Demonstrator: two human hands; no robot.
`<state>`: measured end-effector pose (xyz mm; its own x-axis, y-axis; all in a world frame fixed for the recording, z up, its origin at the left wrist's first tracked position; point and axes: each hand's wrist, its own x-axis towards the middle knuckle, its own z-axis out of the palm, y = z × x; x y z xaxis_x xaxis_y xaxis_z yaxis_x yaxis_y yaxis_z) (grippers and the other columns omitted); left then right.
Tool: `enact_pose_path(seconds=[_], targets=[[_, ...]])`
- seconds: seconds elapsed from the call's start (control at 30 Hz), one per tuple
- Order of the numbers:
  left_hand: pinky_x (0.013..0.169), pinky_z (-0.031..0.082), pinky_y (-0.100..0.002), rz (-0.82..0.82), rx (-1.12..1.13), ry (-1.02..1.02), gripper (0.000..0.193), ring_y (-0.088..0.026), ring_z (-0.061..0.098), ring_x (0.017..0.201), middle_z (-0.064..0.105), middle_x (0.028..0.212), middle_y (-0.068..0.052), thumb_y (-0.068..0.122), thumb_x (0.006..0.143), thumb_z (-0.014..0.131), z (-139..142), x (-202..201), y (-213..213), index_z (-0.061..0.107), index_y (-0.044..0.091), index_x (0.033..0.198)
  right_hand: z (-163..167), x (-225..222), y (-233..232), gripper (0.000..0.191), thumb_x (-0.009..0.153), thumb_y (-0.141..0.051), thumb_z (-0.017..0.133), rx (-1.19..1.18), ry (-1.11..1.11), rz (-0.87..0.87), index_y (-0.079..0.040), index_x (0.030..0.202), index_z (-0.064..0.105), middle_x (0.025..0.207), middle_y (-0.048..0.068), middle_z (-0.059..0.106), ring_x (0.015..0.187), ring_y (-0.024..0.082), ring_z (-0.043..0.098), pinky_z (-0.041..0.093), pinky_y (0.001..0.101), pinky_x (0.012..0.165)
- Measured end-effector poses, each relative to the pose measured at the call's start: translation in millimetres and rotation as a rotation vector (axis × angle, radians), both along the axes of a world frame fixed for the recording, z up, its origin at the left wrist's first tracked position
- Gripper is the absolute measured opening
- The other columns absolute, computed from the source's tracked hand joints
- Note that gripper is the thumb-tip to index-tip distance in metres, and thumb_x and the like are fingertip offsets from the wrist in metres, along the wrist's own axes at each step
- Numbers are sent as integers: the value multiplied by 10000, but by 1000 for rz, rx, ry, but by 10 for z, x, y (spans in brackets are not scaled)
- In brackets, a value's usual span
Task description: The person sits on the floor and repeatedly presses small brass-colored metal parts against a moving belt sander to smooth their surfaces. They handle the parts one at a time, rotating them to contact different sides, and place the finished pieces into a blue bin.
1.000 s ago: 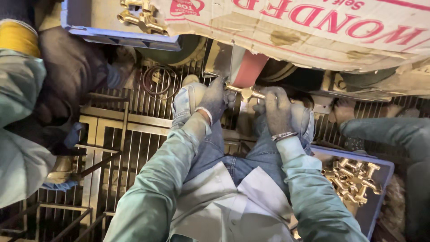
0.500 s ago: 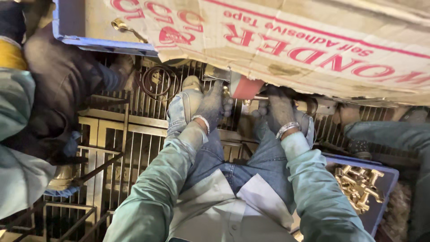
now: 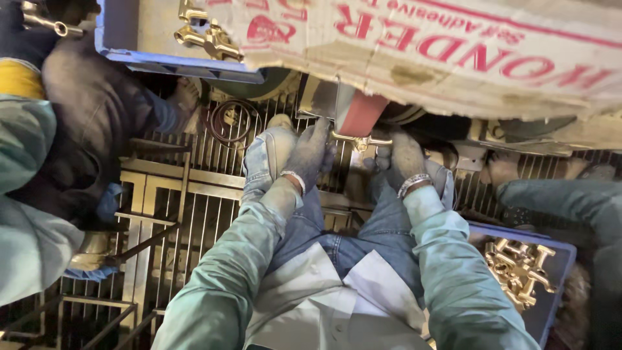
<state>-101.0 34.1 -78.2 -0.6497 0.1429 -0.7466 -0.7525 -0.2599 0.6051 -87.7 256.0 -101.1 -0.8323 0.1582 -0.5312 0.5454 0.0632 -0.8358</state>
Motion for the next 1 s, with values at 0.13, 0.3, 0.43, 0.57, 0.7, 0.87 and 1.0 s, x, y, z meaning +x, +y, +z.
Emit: enact_pose_path(seconds=[0.13,0.3,0.43,0.57,0.7,0.87,1.0], targets=[[442,380,-261,68,84,197,322,-93,483,529,574,753,-7,378,988,597,143,169,6,546,147,1205,254,240,-103,263,1072,-202,427,-272,186,-101,0,1130,584,750,49,514,576,144,502,600,390,655],[457,371,-258,96,51,409,369,-91,475,549,588,785,-12,221,993,603,445,398,-25,465,144,1327,712,452,-217,292,1053,-255,434,-428,272,-209,-20,1185,547,774,61,550,637,169,549,620,406,733],[720,537,-271,-148,131,859,521,-93,592,857,591,1056,-10,63,1014,612,631,753,-306,376,82,1477,1051,943,-131,390,1019,-205,604,-127,664,208,12,1310,460,978,76,525,836,212,568,584,444,854],[788,565,-283,-225,190,879,541,-120,651,895,624,1048,-47,44,1013,609,617,755,-515,389,72,1506,1091,948,-205,344,1055,-295,481,-613,414,-47,-26,1255,560,929,83,615,802,196,626,622,427,861],[728,580,-272,-40,173,529,434,-66,657,890,681,1067,12,154,991,613,527,664,-594,502,87,1406,884,735,-470,344,1067,-303,469,-411,248,-38,-11,1182,611,929,66,642,770,165,637,598,360,765],[583,493,-253,-85,-5,419,345,-87,578,681,636,855,14,290,995,618,473,696,-775,594,110,1289,675,637,-562,432,1065,-375,424,-312,104,-15,-15,1162,640,864,47,642,697,155,640,575,343,665],[523,458,-271,-29,5,284,281,-94,536,611,573,779,2,304,1019,625,395,550,-729,578,72,1171,485,384,-594,504,1063,-464,440,-411,59,-30,-7,1137,640,811,51,638,629,178,631,601,367,669]])
